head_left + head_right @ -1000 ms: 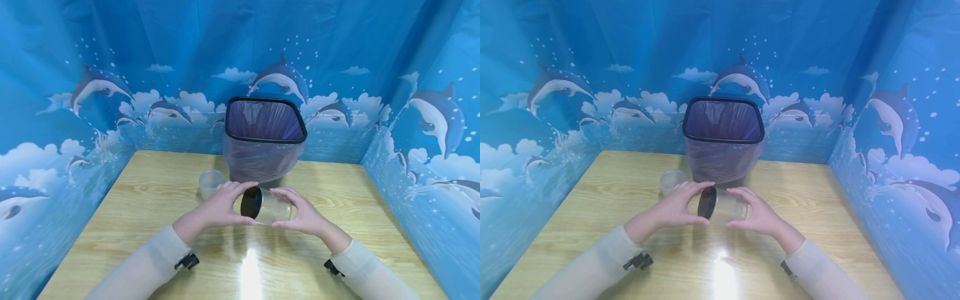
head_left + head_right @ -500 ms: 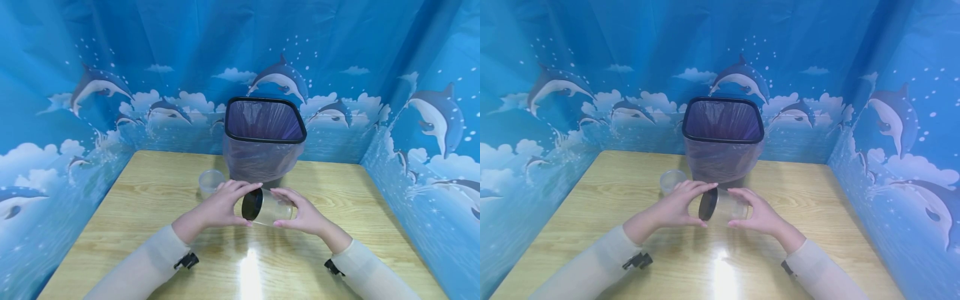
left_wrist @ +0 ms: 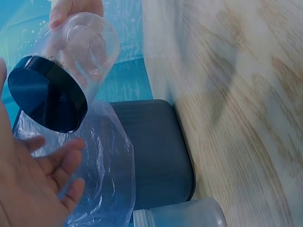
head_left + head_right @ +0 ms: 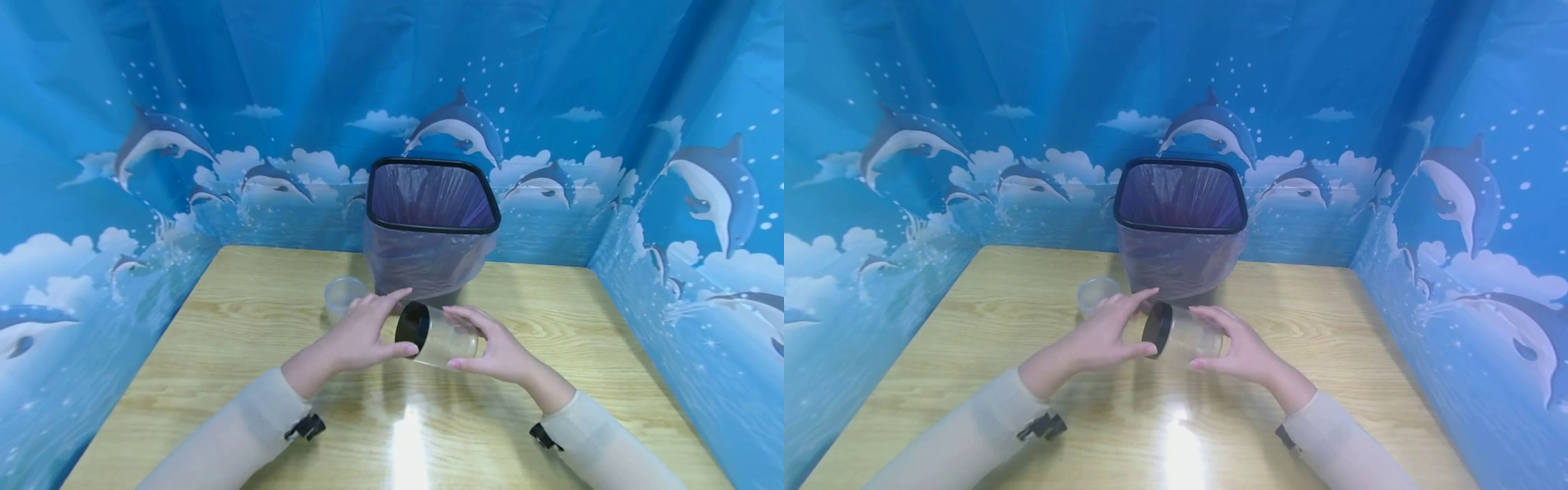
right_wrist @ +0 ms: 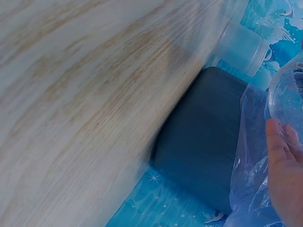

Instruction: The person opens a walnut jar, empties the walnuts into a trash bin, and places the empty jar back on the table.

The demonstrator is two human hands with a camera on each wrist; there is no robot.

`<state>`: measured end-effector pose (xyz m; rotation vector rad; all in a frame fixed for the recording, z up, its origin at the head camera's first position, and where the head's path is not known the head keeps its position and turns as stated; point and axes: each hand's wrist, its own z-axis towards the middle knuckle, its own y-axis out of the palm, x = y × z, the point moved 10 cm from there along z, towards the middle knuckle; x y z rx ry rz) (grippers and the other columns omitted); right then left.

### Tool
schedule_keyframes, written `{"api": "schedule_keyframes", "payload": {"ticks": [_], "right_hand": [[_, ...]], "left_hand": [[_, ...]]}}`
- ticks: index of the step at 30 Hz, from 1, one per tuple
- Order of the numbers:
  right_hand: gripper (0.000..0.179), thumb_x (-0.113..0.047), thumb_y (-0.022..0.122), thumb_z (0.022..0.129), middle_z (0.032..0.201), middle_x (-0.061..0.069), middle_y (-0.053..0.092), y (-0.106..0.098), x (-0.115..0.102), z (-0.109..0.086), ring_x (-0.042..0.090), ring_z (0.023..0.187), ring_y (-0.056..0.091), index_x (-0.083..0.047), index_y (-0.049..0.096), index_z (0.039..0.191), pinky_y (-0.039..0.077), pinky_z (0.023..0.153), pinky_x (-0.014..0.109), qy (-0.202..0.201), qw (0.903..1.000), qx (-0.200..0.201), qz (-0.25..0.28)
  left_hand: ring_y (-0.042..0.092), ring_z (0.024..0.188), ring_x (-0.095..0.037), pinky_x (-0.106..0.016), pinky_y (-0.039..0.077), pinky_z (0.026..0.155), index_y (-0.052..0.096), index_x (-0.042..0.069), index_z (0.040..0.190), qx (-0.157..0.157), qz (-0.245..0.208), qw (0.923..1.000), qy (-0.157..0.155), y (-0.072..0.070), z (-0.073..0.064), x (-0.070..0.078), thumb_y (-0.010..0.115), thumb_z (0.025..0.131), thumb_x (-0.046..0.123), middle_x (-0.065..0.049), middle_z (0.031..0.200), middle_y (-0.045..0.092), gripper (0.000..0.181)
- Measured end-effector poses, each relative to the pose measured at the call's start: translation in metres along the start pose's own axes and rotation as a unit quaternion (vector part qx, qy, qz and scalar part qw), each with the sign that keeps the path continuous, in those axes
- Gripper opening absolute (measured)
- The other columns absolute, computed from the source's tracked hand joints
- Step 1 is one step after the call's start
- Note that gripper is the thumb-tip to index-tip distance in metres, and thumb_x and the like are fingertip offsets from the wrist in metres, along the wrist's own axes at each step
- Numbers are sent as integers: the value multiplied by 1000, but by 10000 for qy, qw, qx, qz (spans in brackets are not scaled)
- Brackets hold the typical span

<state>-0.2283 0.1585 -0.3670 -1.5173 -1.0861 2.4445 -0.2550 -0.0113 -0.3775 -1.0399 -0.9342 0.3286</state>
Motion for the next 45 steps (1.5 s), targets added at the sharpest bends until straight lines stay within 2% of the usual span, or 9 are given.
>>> {"api": "schedule_keyframes", "payload": {"ticks": [3,7,12,16,21,25,29,39,45], "right_hand": [[76,-6,86,77,140,15,56,0,0,0,16,125,55,1,49,143,45,103,27,-7,10000,-1,-3],[76,-6,86,76,139,16,55,1,-2,1,19,125,56,3,49,142,45,103,28,-99,9999,-21,2],[76,-4,87,76,138,20,55,2,-6,1,27,125,57,5,48,141,46,104,31,-167,9999,-29,-19],[76,-4,87,75,137,17,56,3,-1,1,25,124,57,4,50,141,46,103,30,-129,9999,-19,-86],[80,-5,88,74,140,13,55,6,24,-1,20,125,56,-1,49,144,44,104,28,-61,9999,4,-153],[82,-11,89,75,142,7,54,6,35,-2,21,126,55,-8,48,146,44,105,28,-47,9999,12,-149],[82,-17,89,76,141,4,55,5,37,-3,21,126,55,-12,48,147,45,105,30,-109,9999,3,-121],[82,-19,89,77,142,4,54,5,38,-3,23,126,55,-13,48,147,44,105,32,-138,9999,25,-85],[82,-19,89,77,143,5,54,5,37,-3,24,126,55,-13,48,147,44,106,31,-156,9998,32,-87]], "left_hand": [[56,110,-21,-48,36,103,34,20,156,-76,157,9994,-293,2,0,-4,56,88,72,1,118,66,89],[57,88,-16,-46,40,98,42,19,152,-144,269,9985,-448,5,0,-6,57,90,69,3,97,66,81],[55,78,-13,-44,40,99,45,17,149,-204,303,9982,-469,7,1,-4,59,88,70,4,89,64,82],[53,76,-11,-42,40,97,45,18,149,-212,329,9984,-417,8,1,-3,61,84,73,6,88,61,86],[55,88,-12,-43,38,98,40,25,154,-233,317,9989,-241,7,0,-1,61,81,76,7,99,63,92],[55,113,-16,-49,36,105,28,35,158,-374,338,9987,-60,8,-1,1,63,80,77,6,124,63,96],[47,130,-24,-57,31,110,19,40,159,-532,254,9982,131,10,-3,4,69,80,70,0,145,52,98],[44,134,-27,-59,31,110,15,45,159,-475,197,9974,498,9,-4,10,80,81,52,-5,148,46,102],[37,141,-27,-63,29,110,9,38,161,-446,91,9980,441,8,-5,10,72,82,64,-4,157,37,104]]}}
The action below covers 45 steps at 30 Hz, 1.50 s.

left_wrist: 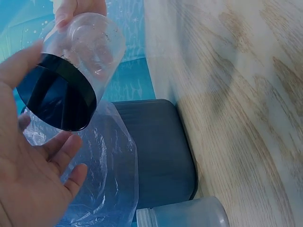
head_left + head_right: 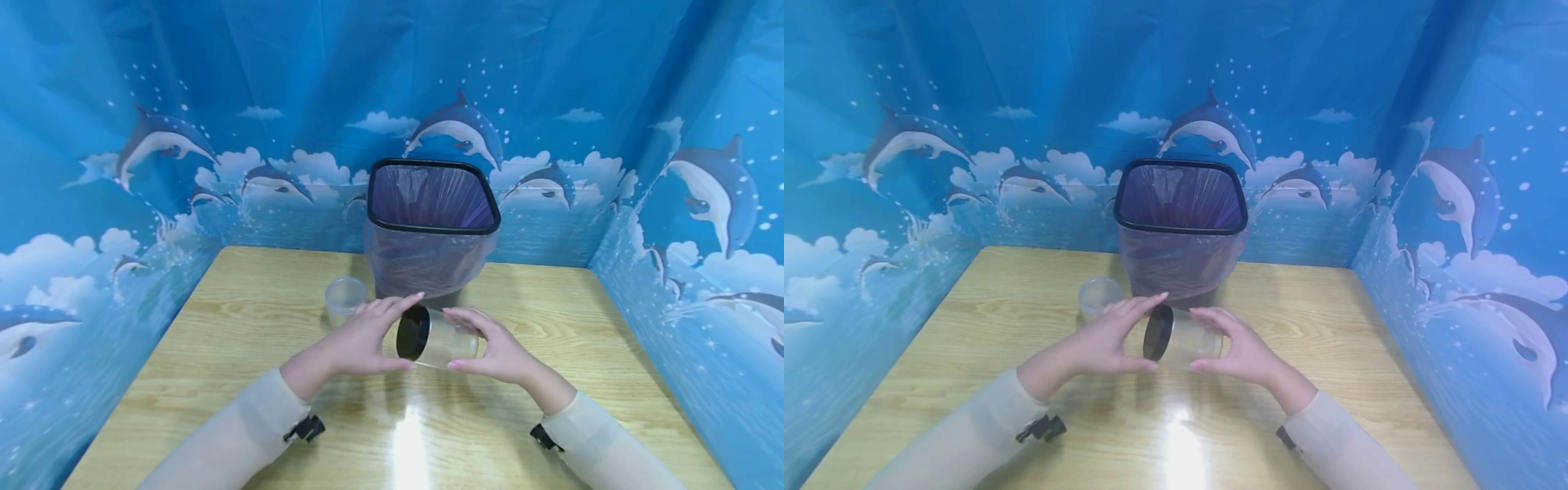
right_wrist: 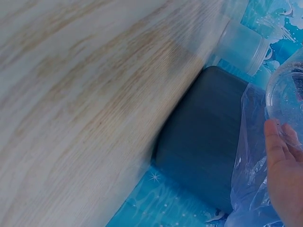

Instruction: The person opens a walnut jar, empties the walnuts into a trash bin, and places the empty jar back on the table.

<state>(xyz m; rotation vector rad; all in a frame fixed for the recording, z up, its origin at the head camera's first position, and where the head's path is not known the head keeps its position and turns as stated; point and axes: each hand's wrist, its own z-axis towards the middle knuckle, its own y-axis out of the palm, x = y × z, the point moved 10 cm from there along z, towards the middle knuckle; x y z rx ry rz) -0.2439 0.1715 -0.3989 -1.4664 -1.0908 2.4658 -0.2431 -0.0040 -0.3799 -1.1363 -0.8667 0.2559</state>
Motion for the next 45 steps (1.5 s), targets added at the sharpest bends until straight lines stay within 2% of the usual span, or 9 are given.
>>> {"api": "schedule_keyframes", "payload": {"ticks": [3,7,9,12,16,20,26,36,45], "right_hand": [[81,-19,89,77,143,4,54,0,0,0,23,126,55,-14,48,147,44,106,30,4,10000,-8,8],[81,-19,88,77,143,3,54,0,0,1,22,127,55,-15,48,147,44,106,29,30,10000,0,-4],[81,-19,89,77,142,2,54,0,1,1,21,127,55,-15,49,147,43,106,29,47,10000,10,-9],[80,-20,88,78,142,1,54,0,0,1,20,126,54,-16,49,147,44,105,29,6,10000,9,19],[80,-19,88,78,142,1,53,1,-2,1,20,127,54,-17,49,147,44,105,30,-44,10000,-26,72],[81,-14,89,76,142,6,53,2,-4,2,22,126,54,-12,49,147,44,105,30,50,10000,-42,35],[80,-4,88,74,140,17,54,2,-4,3,28,124,55,1,49,144,44,105,31,106,9999,-20,-5],[80,-21,88,78,142,6,54,2,0,3,24,126,54,-13,48,147,44,106,31,65,10000,-70,-4],[80,-23,89,78,142,2,54,0,1,4,23,126,55,-15,49,147,44,106,32,142,9998,-58,-84]], "left_hand": [[36,142,-28,-62,28,111,10,32,162,60,-41,9998,-175,-1,0,-2,63,84,72,-3,159,35,102],[52,128,-25,-53,37,108,24,23,160,141,18,9981,-597,-1,2,-8,51,88,76,-4,145,52,94],[62,107,-18,-43,47,97,32,20,157,164,48,9966,-801,0,4,-13,48,91,75,-2,128,62,88],[60,75,-7,-32,51,73,41,18,152,175,51,9944,-1041,2,4,-16,49,93,71,4,102,66,79],[54,63,-5,-28,47,62,45,19,148,150,162,9924,-1214,5,3,-16,51,91,72,12,83,61,79],[55,64,-6,-29,47,62,45,18,148,129,203,9923,-1212,6,3,-17,53,88,75,13,79,58,83],[56,70,-6,-29,48,65,41,19,151,61,67,9943,-1066,7,5,-16,55,87,75,8,87,62,86],[61,98,-16,-36,52,81,26,27,160,-118,-134,9971,-736,7,4,-15,54,84,78,2,113,63,95],[51,127,-23,-49,45,102,15,37,161,-227,-243,9987,-391,6,2,-12,60,85,73,-3,143,52,95]]}}
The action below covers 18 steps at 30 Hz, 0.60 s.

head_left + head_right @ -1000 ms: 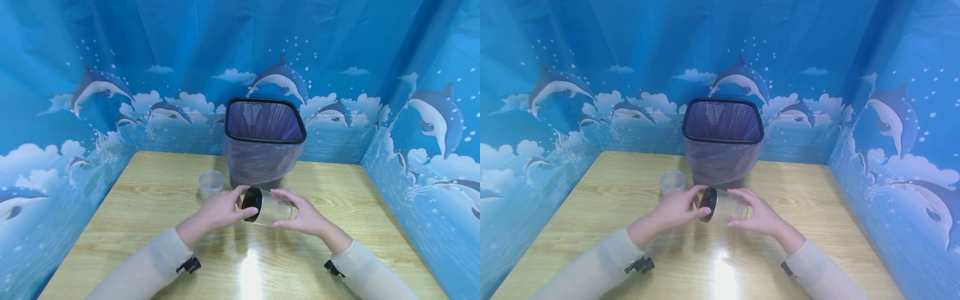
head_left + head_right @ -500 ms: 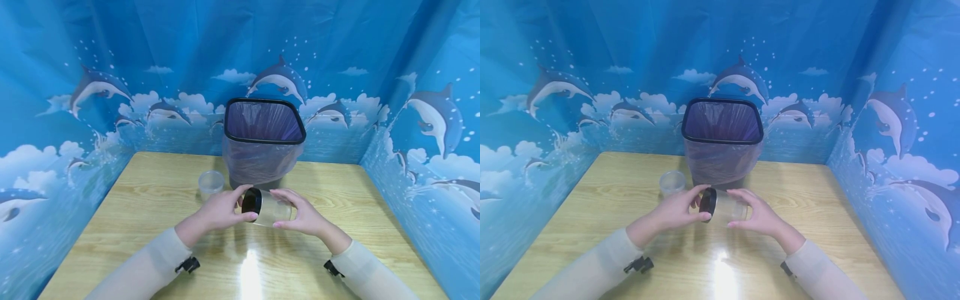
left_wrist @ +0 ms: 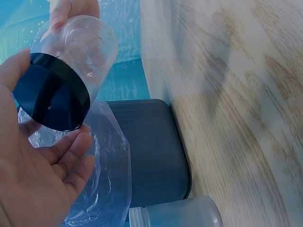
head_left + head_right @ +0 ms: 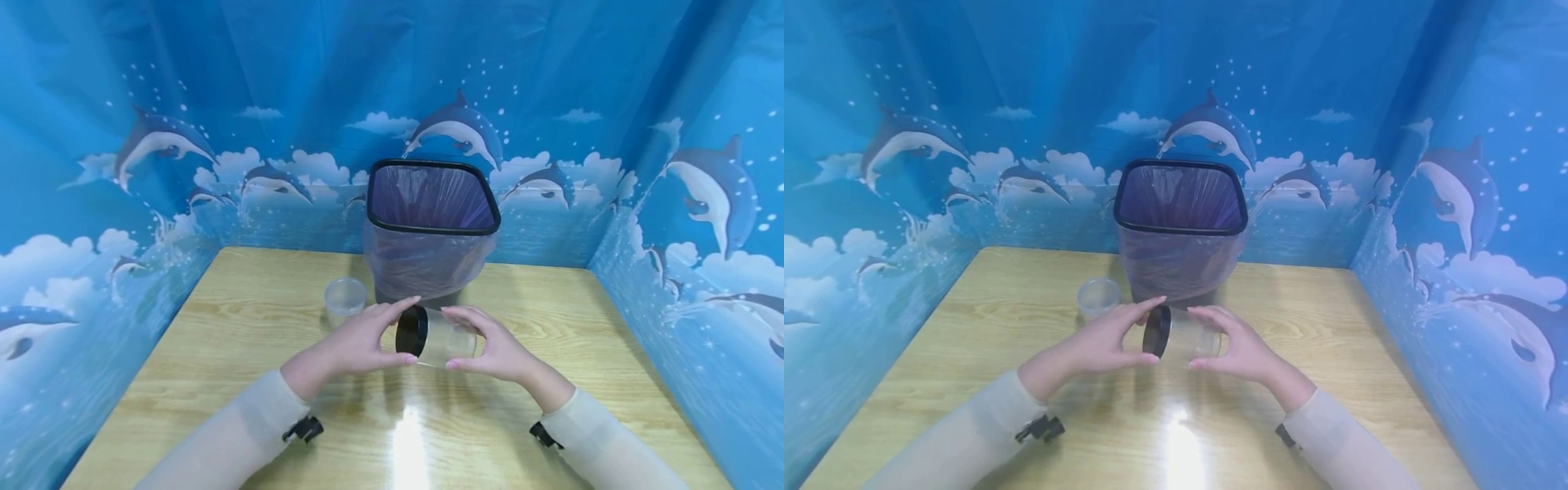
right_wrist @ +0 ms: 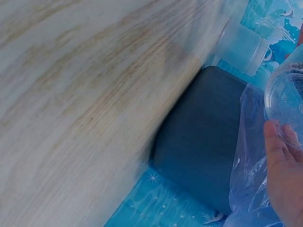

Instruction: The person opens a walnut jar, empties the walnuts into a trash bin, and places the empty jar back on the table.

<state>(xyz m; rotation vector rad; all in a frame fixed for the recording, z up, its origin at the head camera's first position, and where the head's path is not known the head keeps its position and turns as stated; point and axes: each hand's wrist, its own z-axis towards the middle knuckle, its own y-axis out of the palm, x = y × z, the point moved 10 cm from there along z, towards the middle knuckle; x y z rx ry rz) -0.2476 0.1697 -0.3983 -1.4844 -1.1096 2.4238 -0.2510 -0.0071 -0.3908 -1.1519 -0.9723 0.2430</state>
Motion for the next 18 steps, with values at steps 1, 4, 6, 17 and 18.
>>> {"api": "schedule_keyframes", "payload": {"ticks": [1,4,6,17,18], "right_hand": [[81,-23,89,78,142,2,54,0,0,0,23,126,55,-15,49,147,44,106,32,12,10000,-5,-7],[81,-23,89,77,142,3,54,0,0,1,24,126,55,-14,48,147,44,106,32,25,10000,-2,-14],[82,-22,89,77,142,4,54,-1,0,1,25,126,55,-13,49,147,44,106,32,15,10000,14,-8],[81,-23,89,77,142,0,53,-1,4,0,20,126,54,-16,49,147,44,106,31,103,9999,19,66],[82,-22,89,77,142,1,54,-1,4,1,20,126,54,-15,49,147,44,106,31,78,9999,28,63]], "left_hand": [[49,129,-23,-50,43,104,14,38,161,-9,27,10000,50,0,0,0,62,85,71,-3,146,50,95],[44,135,-26,-54,37,108,12,42,160,-14,63,9997,215,-1,-1,3,67,86,65,-4,151,44,95],[42,137,-27,-56,35,110,11,45,159,-10,82,9995,290,-1,-1,4,71,86,59,-5,153,42,95],[38,139,-27,-59,31,110,20,42,159,300,355,9958,791,-4,-1,12,82,84,33,-3,156,36,98],[37,140,-27,-60,31,110,20,41,159,323,348,9954,836,-4,-1,13,83,83,32,-3,157,35,98]]}}
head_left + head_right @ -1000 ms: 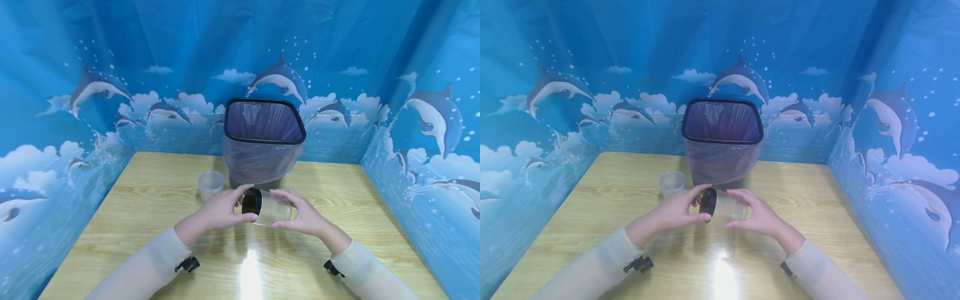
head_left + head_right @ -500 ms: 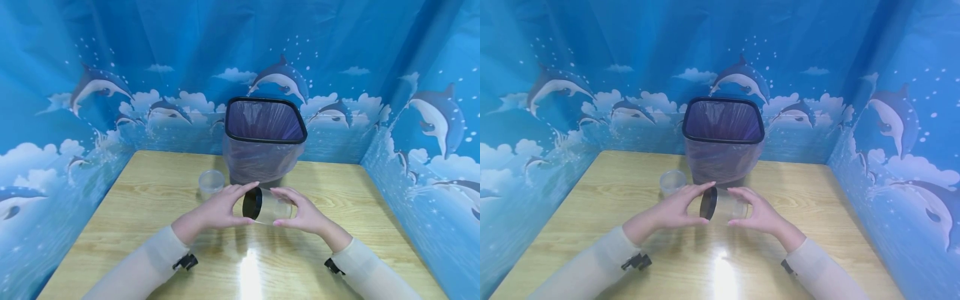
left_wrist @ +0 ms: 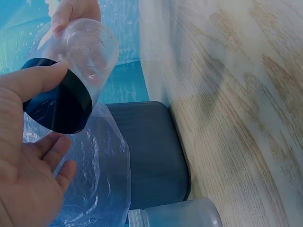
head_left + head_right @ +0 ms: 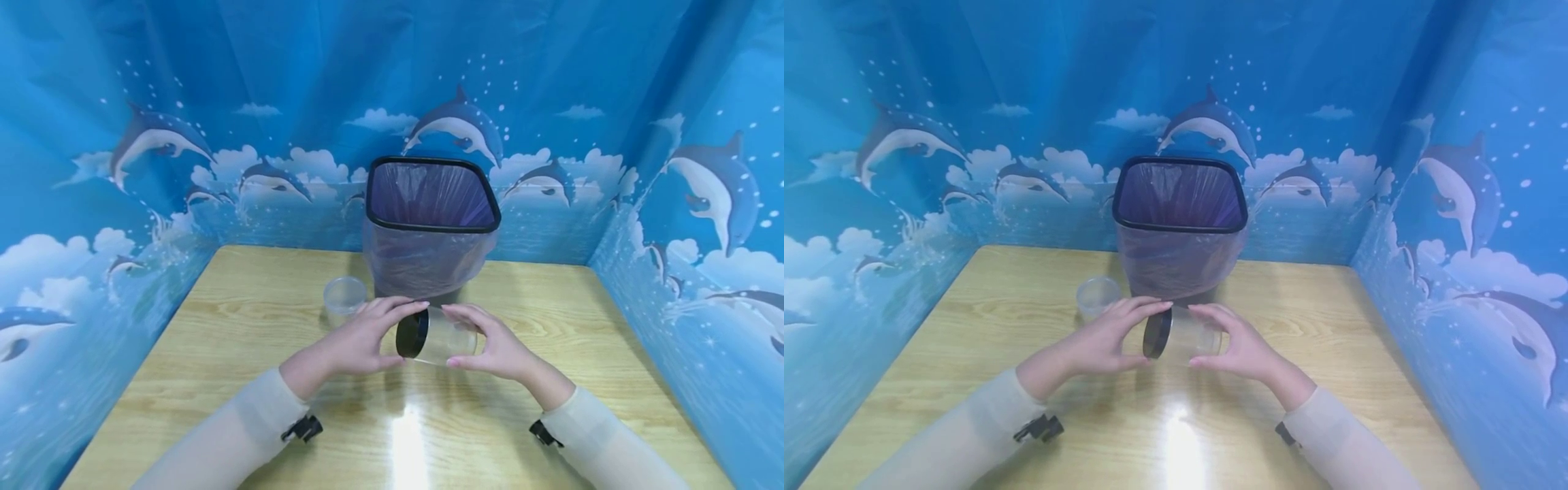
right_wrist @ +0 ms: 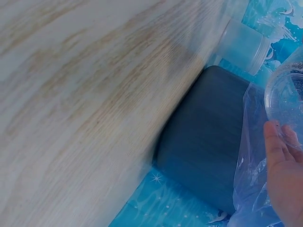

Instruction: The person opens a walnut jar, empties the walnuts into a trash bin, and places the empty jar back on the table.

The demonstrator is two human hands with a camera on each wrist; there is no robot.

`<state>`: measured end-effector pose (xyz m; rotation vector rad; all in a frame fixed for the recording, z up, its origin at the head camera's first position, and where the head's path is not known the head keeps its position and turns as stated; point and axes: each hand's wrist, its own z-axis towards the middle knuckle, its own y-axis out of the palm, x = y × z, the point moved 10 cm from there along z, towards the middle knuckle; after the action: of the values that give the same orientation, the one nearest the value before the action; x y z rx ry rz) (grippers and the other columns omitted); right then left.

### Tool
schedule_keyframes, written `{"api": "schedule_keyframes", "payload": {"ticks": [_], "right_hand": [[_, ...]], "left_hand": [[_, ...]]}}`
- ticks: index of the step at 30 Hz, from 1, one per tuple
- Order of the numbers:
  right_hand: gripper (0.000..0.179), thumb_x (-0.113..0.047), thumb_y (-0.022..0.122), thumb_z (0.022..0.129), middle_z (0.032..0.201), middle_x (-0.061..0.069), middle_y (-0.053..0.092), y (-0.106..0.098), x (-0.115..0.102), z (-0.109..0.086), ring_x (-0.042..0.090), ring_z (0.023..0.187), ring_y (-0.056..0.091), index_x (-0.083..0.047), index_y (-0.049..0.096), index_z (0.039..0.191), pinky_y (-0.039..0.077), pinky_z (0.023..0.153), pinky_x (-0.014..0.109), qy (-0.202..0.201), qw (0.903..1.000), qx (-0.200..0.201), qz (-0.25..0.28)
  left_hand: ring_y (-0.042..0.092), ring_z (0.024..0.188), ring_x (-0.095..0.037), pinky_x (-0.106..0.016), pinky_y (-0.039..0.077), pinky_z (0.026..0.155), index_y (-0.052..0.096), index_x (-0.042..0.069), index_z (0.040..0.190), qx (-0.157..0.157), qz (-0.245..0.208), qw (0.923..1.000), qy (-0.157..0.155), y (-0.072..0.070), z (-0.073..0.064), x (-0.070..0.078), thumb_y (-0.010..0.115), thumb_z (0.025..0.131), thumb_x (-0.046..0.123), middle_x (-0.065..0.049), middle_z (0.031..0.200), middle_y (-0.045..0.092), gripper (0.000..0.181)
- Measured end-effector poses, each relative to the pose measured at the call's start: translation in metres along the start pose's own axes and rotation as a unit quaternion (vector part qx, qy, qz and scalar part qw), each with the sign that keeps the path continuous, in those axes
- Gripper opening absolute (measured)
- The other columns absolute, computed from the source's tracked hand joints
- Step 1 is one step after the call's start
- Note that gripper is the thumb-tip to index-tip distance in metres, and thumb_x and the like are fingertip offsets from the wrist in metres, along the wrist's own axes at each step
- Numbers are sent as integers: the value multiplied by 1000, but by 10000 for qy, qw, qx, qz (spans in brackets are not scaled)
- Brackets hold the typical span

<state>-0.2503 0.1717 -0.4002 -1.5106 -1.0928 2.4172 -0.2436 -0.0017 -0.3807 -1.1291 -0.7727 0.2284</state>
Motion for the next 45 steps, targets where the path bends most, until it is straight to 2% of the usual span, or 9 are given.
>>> {"api": "schedule_keyframes", "payload": {"ticks": [5,8,13,17,20,24,28,35,45], "right_hand": [[82,-20,89,77,142,2,53,-1,-1,0,20,126,54,-14,48,148,44,105,31,-86,10000,13,-5],[82,-21,89,77,142,1,53,-2,-1,0,20,125,54,-15,48,148,44,106,30,-60,10000,12,-15],[81,-22,89,78,140,1,54,-3,-2,-1,19,125,54,-16,49,147,44,106,31,14,10000,34,-31],[80,-24,88,78,139,0,54,-3,-1,-2,19,124,55,-16,49,148,45,105,32,13,10000,40,-90],[81,-25,89,78,139,-1,54,-3,-1,-3,19,123,55,-17,49,148,45,105,34,-54,9999,39,-147],[82,-22,90,76,140,-1,54,-3,-1,-2,19,124,54,-16,49,147,45,105,33,-88,9998,51,-142],[84,-14,90,74,140,3,54,-2,-7,-1,19,125,54,-10,49,147,44,105,31,-75,9999,81,-117],[77,-4,88,74,134,15,56,-5,-41,1,19,122,55,6,50,140,46,103,29,-202,9997,56,-115],[83,-17,90,74,139,5,54,-2,-9,-2,22,124,53,-7,49,146,45,105,31,-195,9996,62,-178]], "left_hand": [[35,142,-31,-63,31,109,18,38,160,103,-102,9997,173,-2,0,3,83,82,41,-5,161,29,102],[33,143,-32,-63,30,110,17,36,161,183,-129,9997,90,-3,0,3,76,83,55,-5,162,27,99],[39,140,-27,-57,29,113,17,32,161,185,-79,9979,-622,-2,0,-8,56,89,71,-1,154,43,91],[52,123,-23,-50,36,109,30,24,159,128,0,9928,-1192,0,1,-14,52,90,73,-1,130,63,87],[56,107,-19,-44,44,98,39,22,155,148,108,9897,-1419,0,3,-16,51,90,74,1,110,67,83],[55,93,-15,-38,46,86,44,22,151,254,231,9887,-1458,0,5,-17,50,89,75,4,96,64,82],[54,88,-14,-36,46,82,45,22,150,314,269,9879,-1493,0,5,-17,50,88,77,6,90,63,83],[55,88,-15,-37,47,81,45,23,150,347,218,9878,-1503,0,4,-15,54,86,76,4,91,64,83],[53,112,-17,-49,42,102,30,33,158,24,-51,9898,-1424,1,0,-14,56,80,81,2,118,65,95]]}}
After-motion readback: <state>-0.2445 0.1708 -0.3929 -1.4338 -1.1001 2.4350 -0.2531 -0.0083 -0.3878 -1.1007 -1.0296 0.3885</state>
